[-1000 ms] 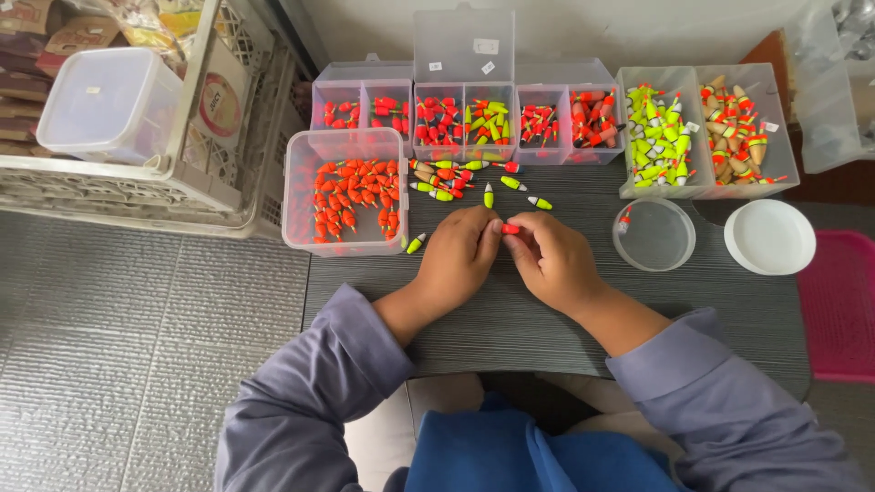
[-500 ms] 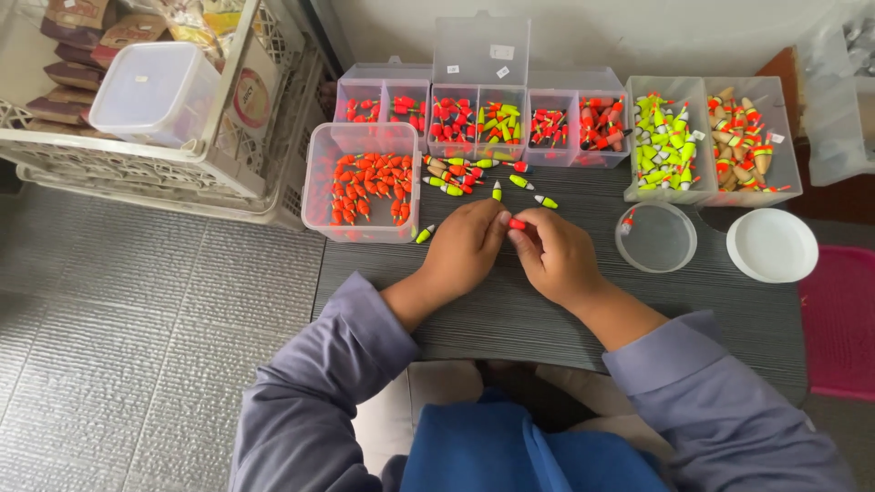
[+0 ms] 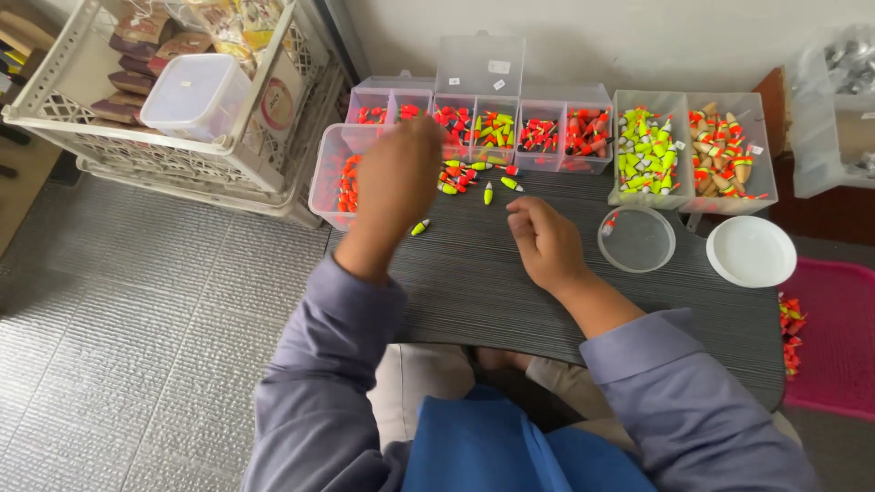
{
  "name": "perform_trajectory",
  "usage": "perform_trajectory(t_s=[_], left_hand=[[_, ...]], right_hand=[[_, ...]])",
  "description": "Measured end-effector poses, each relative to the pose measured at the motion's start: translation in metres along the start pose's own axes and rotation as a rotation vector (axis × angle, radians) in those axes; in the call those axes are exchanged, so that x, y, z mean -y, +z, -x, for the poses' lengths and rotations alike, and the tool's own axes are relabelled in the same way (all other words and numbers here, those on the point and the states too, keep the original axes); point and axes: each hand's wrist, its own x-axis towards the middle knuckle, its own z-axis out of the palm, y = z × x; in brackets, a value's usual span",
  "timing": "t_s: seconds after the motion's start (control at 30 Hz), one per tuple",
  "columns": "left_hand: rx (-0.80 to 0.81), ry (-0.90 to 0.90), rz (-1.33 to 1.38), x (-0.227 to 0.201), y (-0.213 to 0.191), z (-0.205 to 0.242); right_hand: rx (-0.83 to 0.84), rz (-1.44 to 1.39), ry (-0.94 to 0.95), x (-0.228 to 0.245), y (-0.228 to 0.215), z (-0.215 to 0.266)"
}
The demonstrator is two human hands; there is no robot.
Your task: Assembling fishing floats by manually joining float bodies with their respective stems or tips.
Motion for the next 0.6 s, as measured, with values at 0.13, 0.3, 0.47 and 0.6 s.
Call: perform_trajectory(t_s=[0.13, 0.3, 0.47, 0.6], left_hand=[[0.133, -0.364, -0.046, 0.086, 0.034, -0.055], [0.133, -0.422, -0.113, 0.113, 0.06, -0.049], [0.081, -0.257, 0.046, 0.039, 0.023, -0.012], [0.392, -0.077, -0.03, -0.024, 0.044, 0.025]], right_hand=[[0.159, -0.012, 0.113, -0.001, -0.005, 0.001], [0.189, 0.043, 0.149, -0.003, -0.003, 0.001], [0.144, 0.037, 0.111, -0.003, 0.0, 0.0], [0.096, 0.049, 0.066, -0.004, 0.003, 0.001]])
